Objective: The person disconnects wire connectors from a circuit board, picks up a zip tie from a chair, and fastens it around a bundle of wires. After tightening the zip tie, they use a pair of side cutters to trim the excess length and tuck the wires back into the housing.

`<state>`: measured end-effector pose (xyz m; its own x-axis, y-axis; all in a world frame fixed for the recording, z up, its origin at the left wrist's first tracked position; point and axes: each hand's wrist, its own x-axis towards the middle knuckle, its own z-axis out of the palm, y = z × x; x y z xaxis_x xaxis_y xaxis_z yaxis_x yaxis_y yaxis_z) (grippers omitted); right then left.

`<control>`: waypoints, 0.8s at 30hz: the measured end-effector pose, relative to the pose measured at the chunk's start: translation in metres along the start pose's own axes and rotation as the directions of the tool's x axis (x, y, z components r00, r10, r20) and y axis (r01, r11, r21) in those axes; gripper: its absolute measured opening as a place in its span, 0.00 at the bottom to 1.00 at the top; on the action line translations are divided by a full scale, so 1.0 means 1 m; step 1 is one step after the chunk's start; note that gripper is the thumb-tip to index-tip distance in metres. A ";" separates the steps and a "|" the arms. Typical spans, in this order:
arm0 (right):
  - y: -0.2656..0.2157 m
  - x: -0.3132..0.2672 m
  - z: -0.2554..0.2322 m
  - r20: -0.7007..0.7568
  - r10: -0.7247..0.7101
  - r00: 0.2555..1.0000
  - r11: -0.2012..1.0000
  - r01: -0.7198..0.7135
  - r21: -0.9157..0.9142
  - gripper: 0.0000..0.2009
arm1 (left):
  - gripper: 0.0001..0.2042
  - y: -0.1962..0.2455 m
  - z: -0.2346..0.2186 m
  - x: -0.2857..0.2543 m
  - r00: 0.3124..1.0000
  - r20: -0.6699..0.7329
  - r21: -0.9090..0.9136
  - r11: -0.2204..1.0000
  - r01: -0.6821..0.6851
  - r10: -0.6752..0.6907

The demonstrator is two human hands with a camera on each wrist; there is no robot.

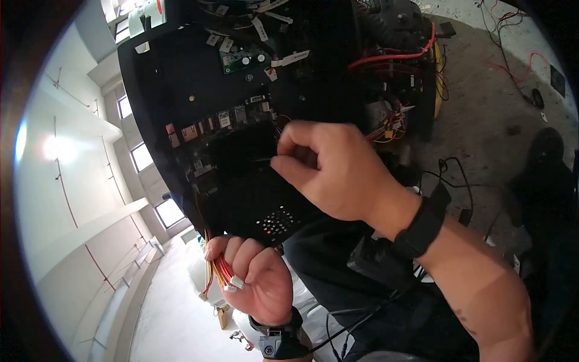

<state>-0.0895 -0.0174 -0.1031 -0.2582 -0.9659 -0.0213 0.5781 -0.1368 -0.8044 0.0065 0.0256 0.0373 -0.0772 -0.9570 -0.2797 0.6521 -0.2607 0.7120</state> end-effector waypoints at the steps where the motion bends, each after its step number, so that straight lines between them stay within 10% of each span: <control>1: 0.003 -0.001 0.002 -0.001 -0.001 1.000 1.000 0.001 0.011 0.05 | 0.12 0.000 0.000 0.000 1.000 0.000 0.011 1.000 -0.003 0.003; 7: 0.014 0.008 0.003 -0.100 -0.046 0.994 0.997 0.051 0.052 0.06 | 0.12 0.002 -0.003 0.001 0.999 0.035 0.017 1.000 0.000 0.000; 13: 0.025 0.053 0.017 -0.320 -0.445 0.836 0.895 0.400 -0.200 0.07 | 0.12 0.003 -0.001 -0.001 1.000 0.026 -0.042 0.999 0.015 -0.014; 15: 0.021 0.056 0.015 -0.099 -0.139 0.985 0.988 0.131 -0.084 0.06 | 0.12 0.003 -0.001 -0.001 1.000 0.028 -0.030 1.000 0.008 -0.007; 24: 0.028 0.060 0.004 0.006 -0.322 0.947 0.906 0.310 -0.288 0.08 | 0.13 0.001 -0.004 0.000 0.999 0.038 -0.026 1.000 -0.006 0.007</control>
<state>-0.0856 -0.0805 -0.1247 -0.4257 -0.8718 0.2424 0.2205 -0.3598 -0.9066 0.0100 0.0261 0.0360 -0.1007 -0.9630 -0.2500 0.6719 -0.2512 0.6967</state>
